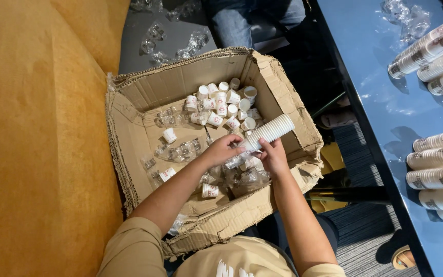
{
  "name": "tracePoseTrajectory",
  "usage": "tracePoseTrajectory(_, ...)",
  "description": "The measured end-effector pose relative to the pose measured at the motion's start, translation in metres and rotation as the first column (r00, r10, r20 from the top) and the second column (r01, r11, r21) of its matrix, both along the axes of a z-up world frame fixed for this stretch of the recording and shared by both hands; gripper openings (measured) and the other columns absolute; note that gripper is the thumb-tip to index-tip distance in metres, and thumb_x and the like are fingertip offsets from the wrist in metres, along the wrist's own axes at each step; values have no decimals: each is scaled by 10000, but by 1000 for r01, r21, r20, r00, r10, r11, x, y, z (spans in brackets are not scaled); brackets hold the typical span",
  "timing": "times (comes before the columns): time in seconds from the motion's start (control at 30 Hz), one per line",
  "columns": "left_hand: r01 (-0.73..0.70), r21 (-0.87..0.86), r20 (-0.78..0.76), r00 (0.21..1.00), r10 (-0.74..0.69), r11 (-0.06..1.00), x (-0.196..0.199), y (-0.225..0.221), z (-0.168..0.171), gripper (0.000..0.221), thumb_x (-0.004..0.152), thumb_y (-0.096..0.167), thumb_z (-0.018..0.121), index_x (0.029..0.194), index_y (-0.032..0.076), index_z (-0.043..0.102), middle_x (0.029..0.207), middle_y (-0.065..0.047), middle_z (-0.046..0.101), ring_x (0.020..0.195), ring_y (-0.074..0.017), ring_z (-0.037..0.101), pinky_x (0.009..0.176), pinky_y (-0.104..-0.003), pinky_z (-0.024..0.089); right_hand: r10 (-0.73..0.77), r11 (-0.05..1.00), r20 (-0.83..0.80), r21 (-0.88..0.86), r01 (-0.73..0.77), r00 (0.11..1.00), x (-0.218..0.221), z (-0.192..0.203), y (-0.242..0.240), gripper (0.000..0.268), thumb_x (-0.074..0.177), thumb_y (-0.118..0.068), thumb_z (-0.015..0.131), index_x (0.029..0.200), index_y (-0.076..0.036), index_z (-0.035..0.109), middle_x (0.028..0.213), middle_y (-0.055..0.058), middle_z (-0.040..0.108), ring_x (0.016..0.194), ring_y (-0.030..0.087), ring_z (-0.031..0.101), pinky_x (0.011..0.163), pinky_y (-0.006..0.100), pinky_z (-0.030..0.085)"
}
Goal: Sorting and stacking paper cups from a large cardboard box onto a table.
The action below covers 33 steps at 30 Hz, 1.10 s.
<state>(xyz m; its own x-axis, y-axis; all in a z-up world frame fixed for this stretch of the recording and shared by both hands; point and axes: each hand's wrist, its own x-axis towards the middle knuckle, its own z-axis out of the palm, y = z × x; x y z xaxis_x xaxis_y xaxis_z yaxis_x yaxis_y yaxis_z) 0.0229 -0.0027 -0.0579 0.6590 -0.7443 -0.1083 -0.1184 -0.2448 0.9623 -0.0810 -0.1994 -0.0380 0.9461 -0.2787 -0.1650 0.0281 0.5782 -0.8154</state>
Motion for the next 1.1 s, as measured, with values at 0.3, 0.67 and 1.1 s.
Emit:
tracePoseTrajectory(0.3, -19, 157, 367, 929, -40, 987, -23, 3, 58, 803, 739, 363, 868, 1384, 50, 505, 1351, -189, 610, 1240, -330, 602, 1041, -446, 492, -38, 998, 70, -50, 42, 997, 1, -11, -3, 490, 954, -70, 705, 1364, -31, 440, 1251, 142, 618, 1127, 279, 650, 971, 481, 565)
tracePoseTrajectory(0.67, -196, 10, 795, 596, 111, 981, -28, 13, 97, 512, 757, 511, 832, 877, 94, 561, 951, -94, 568, 942, -295, 588, 826, -461, 485, -102, 992, 59, -72, 106, 993, -1, -12, -3, 530, 930, -67, 729, 1365, -25, 429, 1230, 145, 603, 1088, 265, 636, 939, 435, 556)
tracePoseTrajectory(1.1, -282, 81, -116, 950, 290, 956, -13, 2, 31, 275, 997, 311, 571, 892, 79, 676, 706, -67, 645, 620, -179, 620, 607, -369, 511, -65, 904, 100, -415, 102, 993, -7, 9, 6, 497, 871, -17, 798, 1281, -19, 517, 1130, 53, 643, 1068, 158, 621, 954, 319, 500)
